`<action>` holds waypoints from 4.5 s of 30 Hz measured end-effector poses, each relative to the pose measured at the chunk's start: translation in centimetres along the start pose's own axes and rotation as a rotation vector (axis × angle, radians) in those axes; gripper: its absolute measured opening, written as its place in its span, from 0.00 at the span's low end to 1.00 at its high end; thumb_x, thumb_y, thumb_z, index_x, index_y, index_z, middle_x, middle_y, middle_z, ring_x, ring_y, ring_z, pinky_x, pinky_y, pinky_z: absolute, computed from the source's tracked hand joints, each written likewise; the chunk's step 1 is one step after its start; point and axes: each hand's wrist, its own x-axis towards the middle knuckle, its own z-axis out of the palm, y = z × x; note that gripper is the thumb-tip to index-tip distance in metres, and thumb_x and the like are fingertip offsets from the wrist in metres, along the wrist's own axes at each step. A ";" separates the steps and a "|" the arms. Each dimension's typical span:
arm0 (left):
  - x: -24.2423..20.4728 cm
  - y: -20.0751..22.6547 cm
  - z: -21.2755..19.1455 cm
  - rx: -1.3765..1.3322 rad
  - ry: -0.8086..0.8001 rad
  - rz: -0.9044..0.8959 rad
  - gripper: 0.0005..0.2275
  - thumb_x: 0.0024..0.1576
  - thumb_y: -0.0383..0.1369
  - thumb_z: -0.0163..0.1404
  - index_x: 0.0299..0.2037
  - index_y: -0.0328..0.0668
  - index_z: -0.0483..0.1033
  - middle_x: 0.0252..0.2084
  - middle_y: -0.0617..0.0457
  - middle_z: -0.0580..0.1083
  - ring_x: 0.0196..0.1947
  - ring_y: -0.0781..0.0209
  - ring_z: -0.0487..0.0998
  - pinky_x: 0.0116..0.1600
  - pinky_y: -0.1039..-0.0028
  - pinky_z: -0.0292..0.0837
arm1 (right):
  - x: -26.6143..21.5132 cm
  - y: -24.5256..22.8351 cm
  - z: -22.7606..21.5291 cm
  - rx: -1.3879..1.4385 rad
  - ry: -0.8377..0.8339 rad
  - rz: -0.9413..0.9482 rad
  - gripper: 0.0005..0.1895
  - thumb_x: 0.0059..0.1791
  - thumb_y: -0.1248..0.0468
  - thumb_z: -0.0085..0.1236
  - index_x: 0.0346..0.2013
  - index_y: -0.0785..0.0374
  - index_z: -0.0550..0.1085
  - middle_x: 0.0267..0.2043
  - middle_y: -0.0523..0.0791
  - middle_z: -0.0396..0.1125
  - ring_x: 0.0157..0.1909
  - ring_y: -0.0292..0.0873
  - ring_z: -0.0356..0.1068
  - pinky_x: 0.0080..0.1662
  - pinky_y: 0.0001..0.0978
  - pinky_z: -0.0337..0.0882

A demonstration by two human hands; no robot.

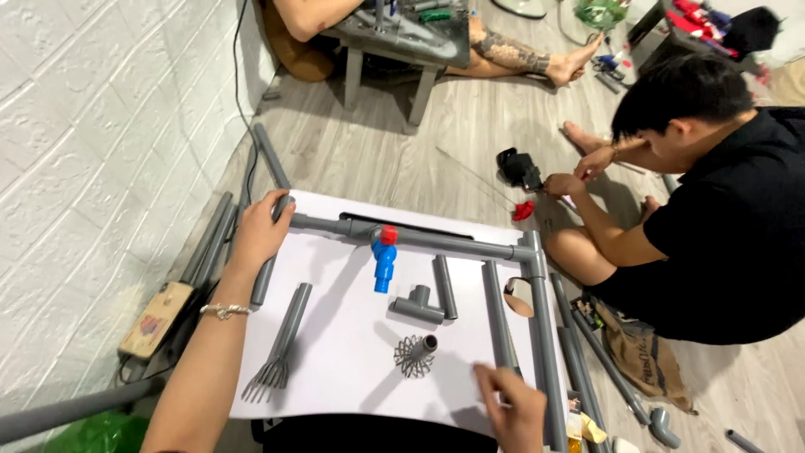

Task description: Fitting and assembling PVC pipes and connectors into a frame on a flat surface.

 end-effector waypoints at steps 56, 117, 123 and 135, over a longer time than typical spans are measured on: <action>0.4 -1.7 1.2 -0.019 0.104 0.077 0.14 0.67 0.29 0.42 0.59 0.36 0.77 0.52 0.38 0.80 0.46 0.39 0.81 0.53 0.55 0.75 | -6.3 13.6 -4.3 -0.569 0.142 0.434 0.19 0.43 0.52 0.71 0.46 0.55 0.84 0.20 0.43 0.76 0.15 0.34 0.70 0.23 0.21 0.71; 0.3 -0.1 0.3 -0.055 0.046 0.063 0.14 0.68 0.27 0.42 0.58 0.33 0.78 0.35 0.40 0.80 0.32 0.45 0.80 0.42 0.59 0.74 | 6.2 -6.1 -2.1 -0.194 0.791 -0.261 0.14 0.49 0.76 0.61 0.20 0.67 0.71 0.14 0.40 0.58 0.17 0.33 0.45 0.23 0.26 0.46; 0.4 -0.9 0.8 -0.030 0.057 0.070 0.13 0.69 0.28 0.43 0.59 0.35 0.78 0.43 0.38 0.81 0.39 0.40 0.81 0.47 0.55 0.75 | 5.3 -7.0 -0.5 -0.221 0.717 -0.214 0.22 0.48 0.76 0.60 0.13 0.61 0.63 0.11 0.39 0.55 0.14 0.34 0.44 0.22 0.26 0.46; 1.1 -1.7 1.5 -0.033 0.098 0.125 0.14 0.67 0.27 0.44 0.58 0.33 0.78 0.45 0.36 0.81 0.40 0.40 0.81 0.47 0.56 0.76 | 4.8 -12.5 -3.1 -0.171 0.687 -0.390 0.25 0.43 0.84 0.51 0.09 0.60 0.54 0.09 0.40 0.49 0.14 0.36 0.40 0.22 0.28 0.45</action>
